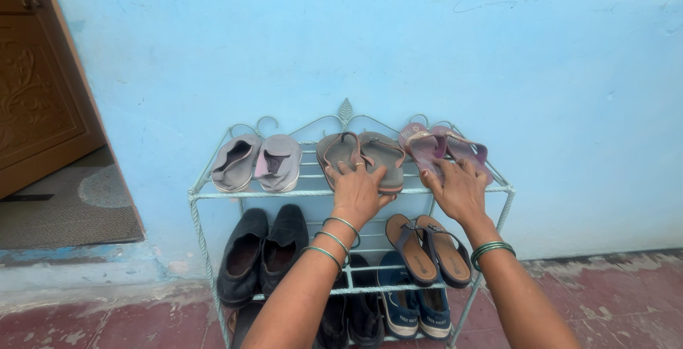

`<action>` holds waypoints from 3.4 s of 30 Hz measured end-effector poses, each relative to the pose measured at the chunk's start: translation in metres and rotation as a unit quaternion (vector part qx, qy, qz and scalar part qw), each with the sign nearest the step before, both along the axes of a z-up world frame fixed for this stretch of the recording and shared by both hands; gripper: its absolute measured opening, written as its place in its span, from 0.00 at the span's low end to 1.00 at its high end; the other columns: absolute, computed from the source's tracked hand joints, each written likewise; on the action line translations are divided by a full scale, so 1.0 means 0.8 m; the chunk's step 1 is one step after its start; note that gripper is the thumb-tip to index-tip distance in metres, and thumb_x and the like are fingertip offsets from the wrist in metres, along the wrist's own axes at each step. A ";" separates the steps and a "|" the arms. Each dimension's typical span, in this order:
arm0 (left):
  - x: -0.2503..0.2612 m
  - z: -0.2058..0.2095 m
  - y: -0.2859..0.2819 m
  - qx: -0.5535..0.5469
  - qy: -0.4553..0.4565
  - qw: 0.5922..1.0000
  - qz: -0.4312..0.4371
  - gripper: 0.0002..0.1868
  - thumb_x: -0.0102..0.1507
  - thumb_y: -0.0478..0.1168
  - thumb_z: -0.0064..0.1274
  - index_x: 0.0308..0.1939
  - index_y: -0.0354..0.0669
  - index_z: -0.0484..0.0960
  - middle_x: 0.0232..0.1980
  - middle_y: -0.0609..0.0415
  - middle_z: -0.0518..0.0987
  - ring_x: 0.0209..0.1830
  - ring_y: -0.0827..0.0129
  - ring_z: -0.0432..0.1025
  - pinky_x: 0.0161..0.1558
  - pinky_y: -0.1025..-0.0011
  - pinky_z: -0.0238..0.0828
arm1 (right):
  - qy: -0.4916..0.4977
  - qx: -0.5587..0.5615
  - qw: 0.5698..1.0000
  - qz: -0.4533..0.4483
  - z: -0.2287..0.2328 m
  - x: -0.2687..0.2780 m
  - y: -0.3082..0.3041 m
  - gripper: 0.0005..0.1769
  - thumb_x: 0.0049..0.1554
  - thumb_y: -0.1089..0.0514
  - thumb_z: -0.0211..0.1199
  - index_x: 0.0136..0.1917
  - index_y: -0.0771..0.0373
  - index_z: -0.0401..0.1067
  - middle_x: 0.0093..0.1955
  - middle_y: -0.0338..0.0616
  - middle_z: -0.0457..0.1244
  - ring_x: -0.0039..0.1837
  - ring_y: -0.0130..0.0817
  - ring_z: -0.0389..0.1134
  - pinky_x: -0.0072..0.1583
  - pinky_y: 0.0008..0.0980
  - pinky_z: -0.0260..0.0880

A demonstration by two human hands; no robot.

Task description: The person rearranges multiple pairs of shoes on a two-tier metal shoe rack. They pick up shoes from the lower and upper shelves, reposition them, and place them back in an organized manner. The task involves handling flip-flops, sandals, and closed shoes.

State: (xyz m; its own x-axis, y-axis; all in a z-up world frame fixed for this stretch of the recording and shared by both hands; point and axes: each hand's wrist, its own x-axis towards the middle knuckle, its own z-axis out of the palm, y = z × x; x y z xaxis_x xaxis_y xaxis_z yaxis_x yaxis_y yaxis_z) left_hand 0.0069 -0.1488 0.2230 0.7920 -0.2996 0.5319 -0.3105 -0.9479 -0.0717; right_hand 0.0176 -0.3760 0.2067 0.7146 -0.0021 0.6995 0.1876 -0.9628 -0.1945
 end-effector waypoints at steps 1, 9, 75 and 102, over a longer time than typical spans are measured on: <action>0.000 0.000 0.001 0.003 -0.021 1.000 0.000 0.33 0.57 0.69 0.58 0.60 0.63 0.74 0.64 0.35 0.72 0.63 0.25 0.64 0.58 0.26 0.56 | 0.006 0.000 1.000 0.006 0.002 -0.002 0.000 0.35 0.61 0.32 0.50 0.66 0.59 0.73 0.60 0.49 0.69 0.72 0.46 0.57 0.65 0.50 0.49; -0.020 0.010 0.038 -0.078 0.067 0.990 -0.099 0.43 0.52 0.58 0.65 0.68 0.58 0.67 0.59 0.41 0.76 0.66 0.43 0.67 0.69 0.47 0.59 | -0.073 -0.015 0.996 0.041 -0.035 0.000 -0.013 0.46 0.63 0.34 0.52 0.77 0.74 0.53 0.72 0.68 0.57 0.77 0.58 0.51 0.75 0.57 0.40; -0.007 -0.322 0.050 0.010 0.141 0.987 -0.072 0.13 0.68 0.38 0.48 0.55 0.40 0.69 0.67 0.40 0.66 0.71 0.40 0.57 0.57 0.56 0.72 | 0.214 -0.038 0.967 0.134 -0.309 -0.045 0.115 0.40 0.55 0.53 0.66 0.76 0.65 0.54 0.78 0.50 0.51 0.81 0.51 0.46 0.75 0.41 0.51; -0.033 -0.080 0.099 0.036 -0.240 0.960 -0.138 0.19 0.59 0.41 0.56 0.54 0.43 0.77 0.62 0.48 0.76 0.65 0.54 0.66 0.61 0.52 0.59 | 0.407 -0.100 0.906 0.060 -0.230 -0.082 0.163 0.59 0.50 0.35 0.73 0.82 0.51 0.43 0.85 0.52 0.35 0.86 0.55 0.29 0.78 0.53 0.49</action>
State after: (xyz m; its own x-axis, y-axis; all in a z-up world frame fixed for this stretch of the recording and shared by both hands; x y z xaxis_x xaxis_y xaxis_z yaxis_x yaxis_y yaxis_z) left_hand -0.0197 -0.0697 0.1593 0.3453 -0.5127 0.7860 -0.4643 -0.8212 -0.3317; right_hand -0.0479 -0.2456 0.0225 0.9807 0.1782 -0.0806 0.1660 -0.9763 -0.1392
